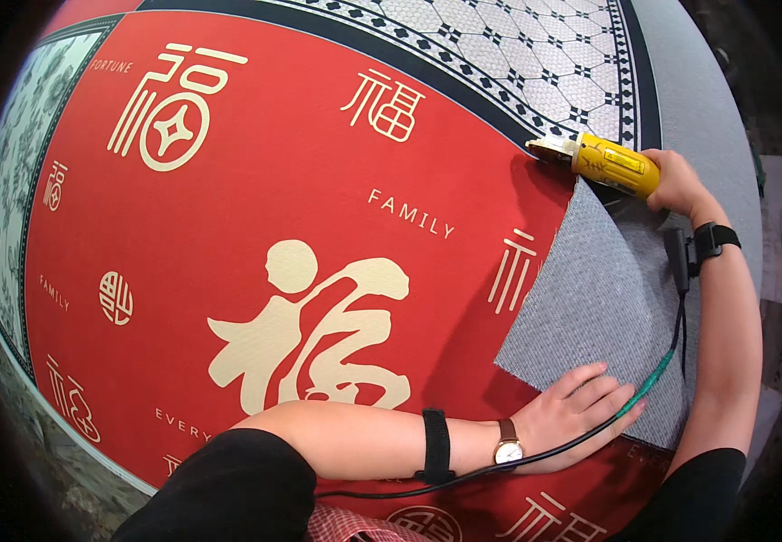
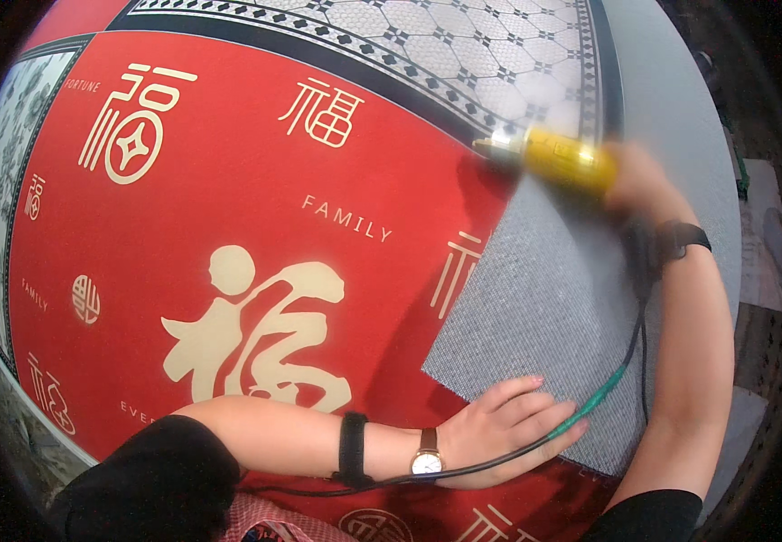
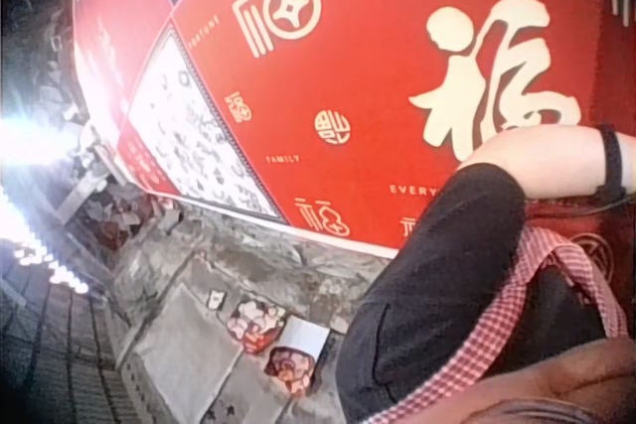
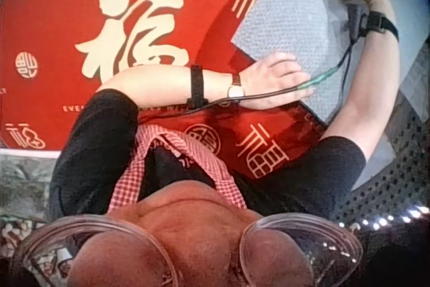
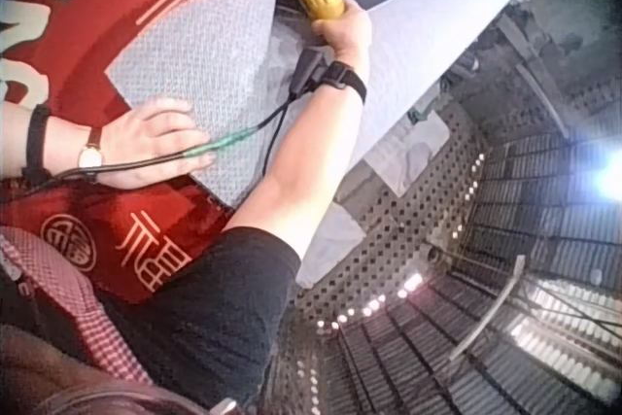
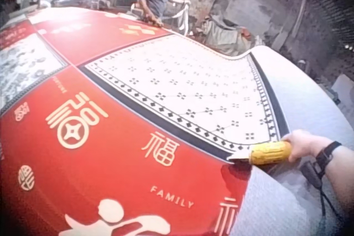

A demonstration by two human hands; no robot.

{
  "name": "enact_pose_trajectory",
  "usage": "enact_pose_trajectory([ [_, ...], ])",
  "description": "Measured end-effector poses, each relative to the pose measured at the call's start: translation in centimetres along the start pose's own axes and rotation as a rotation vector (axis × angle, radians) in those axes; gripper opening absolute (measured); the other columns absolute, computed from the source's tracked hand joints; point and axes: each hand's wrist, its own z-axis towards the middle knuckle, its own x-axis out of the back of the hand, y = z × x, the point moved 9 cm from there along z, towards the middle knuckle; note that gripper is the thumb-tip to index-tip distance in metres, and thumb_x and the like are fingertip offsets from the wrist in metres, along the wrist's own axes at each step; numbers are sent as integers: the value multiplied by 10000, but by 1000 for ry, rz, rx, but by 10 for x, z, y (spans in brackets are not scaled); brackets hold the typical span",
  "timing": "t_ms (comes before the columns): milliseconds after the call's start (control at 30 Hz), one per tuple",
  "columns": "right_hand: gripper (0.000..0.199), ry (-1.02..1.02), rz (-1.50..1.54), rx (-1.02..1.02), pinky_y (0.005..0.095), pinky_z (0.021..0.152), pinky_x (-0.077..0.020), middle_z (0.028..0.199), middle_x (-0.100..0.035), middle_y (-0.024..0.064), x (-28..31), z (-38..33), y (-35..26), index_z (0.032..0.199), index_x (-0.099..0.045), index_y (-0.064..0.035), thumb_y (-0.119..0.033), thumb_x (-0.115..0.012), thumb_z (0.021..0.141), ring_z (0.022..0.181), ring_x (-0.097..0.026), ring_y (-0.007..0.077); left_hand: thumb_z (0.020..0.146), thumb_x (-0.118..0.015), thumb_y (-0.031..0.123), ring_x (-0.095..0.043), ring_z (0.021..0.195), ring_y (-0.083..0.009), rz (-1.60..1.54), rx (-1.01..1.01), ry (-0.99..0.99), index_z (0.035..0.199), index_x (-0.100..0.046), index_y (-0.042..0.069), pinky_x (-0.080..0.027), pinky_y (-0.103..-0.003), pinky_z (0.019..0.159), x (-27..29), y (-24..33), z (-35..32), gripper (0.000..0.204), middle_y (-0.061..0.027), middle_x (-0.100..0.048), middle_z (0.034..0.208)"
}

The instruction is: Cutting various patterned floor mats and material rolls using a handheld electric rotary cutter on a large industrial work table.

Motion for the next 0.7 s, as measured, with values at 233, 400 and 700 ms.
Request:
enact_pose_trajectory([
  [233,599,-8,197,21,284,833,-469,899,-655,103,-11,-2,-19,1039,-615,4,14,-663,442,835,-619,234,802,-486,112,-441,1166,-229,31,-39,-48,1237,-516,45,-279,-421,1060,3,-7,-10,441,-140,-476,1280],
  [400,592,-6,280,66,276,837,-463,908,-646,74,-16,8,-17,1049,-605,12,14,-660,459,832,-612,201,842,-481,126,-373,1287,-226,44,-57,-83,1283,-465,67,-204,-425,1106,13,-12,-14,445,-127,-408,1382],
  [700,548,16,338,178,259,819,-456,895,-638,48,-34,24,-40,1053,-601,9,-7,-655,507,817,-594,150,731,-535,89,-249,1356,-321,332,105,-611,1267,-474,113,-271,-441,1073,124,-99,-73,540,-105,-335,1434],
])
